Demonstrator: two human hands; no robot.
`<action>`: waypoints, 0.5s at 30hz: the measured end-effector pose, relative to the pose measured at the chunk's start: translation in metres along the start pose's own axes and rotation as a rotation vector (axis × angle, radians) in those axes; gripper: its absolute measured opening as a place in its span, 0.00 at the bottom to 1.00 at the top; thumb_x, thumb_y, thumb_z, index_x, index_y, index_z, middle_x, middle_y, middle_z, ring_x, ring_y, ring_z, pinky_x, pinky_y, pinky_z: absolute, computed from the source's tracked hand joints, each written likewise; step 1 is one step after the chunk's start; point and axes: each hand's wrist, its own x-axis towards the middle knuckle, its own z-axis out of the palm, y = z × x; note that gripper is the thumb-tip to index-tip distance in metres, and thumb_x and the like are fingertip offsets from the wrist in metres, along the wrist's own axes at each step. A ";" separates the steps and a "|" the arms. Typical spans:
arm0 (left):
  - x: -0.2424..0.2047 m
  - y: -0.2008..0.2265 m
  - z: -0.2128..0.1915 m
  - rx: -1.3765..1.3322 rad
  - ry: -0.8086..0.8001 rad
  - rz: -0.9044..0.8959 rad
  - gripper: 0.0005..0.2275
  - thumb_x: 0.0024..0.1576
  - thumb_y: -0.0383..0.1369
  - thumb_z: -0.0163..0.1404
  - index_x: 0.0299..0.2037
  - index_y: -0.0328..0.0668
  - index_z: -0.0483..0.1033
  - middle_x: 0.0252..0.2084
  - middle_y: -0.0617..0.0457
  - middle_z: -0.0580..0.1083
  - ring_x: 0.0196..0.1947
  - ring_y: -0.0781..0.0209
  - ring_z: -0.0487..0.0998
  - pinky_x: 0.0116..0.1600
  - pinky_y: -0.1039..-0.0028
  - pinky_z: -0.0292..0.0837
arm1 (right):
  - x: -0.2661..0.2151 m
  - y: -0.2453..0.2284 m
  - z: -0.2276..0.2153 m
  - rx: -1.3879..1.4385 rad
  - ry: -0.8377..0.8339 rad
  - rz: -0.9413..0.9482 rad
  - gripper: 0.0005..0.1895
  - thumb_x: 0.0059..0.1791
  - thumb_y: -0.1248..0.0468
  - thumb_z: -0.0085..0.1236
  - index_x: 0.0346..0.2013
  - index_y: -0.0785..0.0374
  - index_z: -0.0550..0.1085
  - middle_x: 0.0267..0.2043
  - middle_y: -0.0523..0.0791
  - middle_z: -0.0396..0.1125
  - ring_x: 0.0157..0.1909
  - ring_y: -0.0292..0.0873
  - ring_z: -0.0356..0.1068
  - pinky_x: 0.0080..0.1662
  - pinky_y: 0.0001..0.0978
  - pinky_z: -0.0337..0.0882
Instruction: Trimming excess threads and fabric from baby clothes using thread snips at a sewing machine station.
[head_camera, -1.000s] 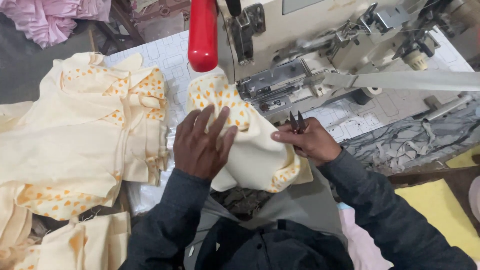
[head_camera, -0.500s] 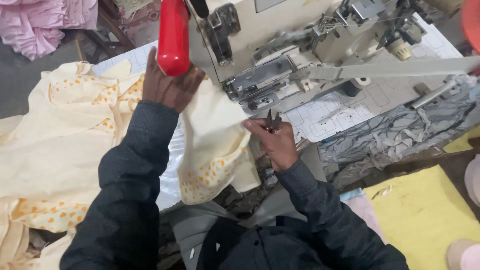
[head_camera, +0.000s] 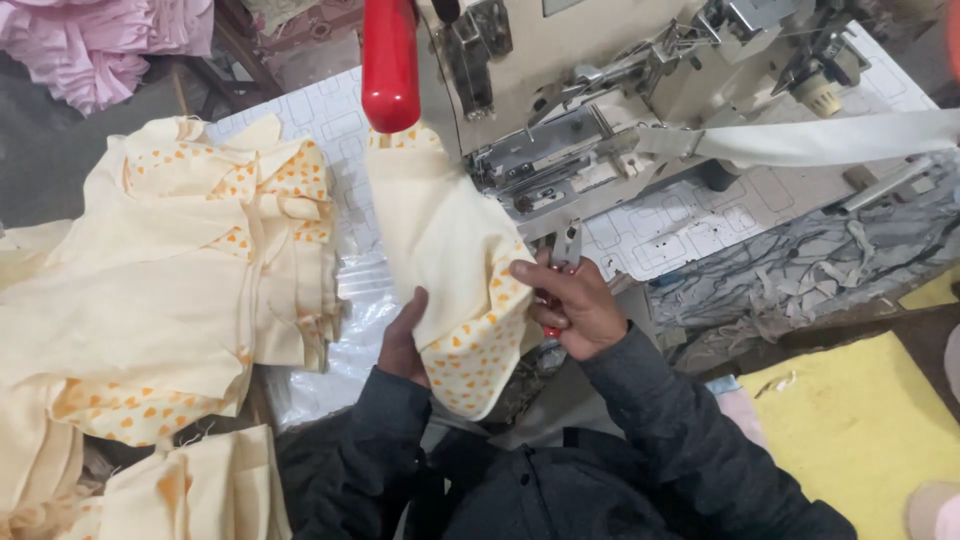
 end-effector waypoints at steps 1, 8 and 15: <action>0.014 -0.002 -0.008 0.003 -0.002 0.000 0.32 0.56 0.51 0.48 0.67 0.40 0.68 0.62 0.31 0.72 0.61 0.31 0.72 0.67 0.35 0.61 | -0.001 -0.008 0.008 0.002 0.000 -0.003 0.11 0.44 0.71 0.71 0.30 0.65 0.73 0.24 0.37 0.55 0.23 0.31 0.56 0.16 0.11 0.48; 0.030 -0.025 -0.010 -0.120 -0.345 -0.118 0.34 0.58 0.53 0.47 0.68 0.33 0.66 0.64 0.29 0.68 0.64 0.28 0.67 0.70 0.36 0.54 | -0.012 -0.038 0.009 -0.164 -0.042 0.004 0.16 0.45 0.69 0.69 0.43 0.76 0.77 0.23 0.45 0.63 0.18 0.30 0.56 0.13 0.11 0.48; -0.033 0.007 0.027 0.342 0.167 0.430 0.21 0.50 0.28 0.60 0.56 0.35 0.75 0.41 0.32 0.81 0.38 0.44 0.83 0.44 0.50 0.82 | -0.023 -0.041 -0.019 -0.275 0.069 -0.028 0.14 0.41 0.73 0.72 0.39 0.78 0.80 0.17 0.41 0.54 0.14 0.31 0.55 0.13 0.14 0.49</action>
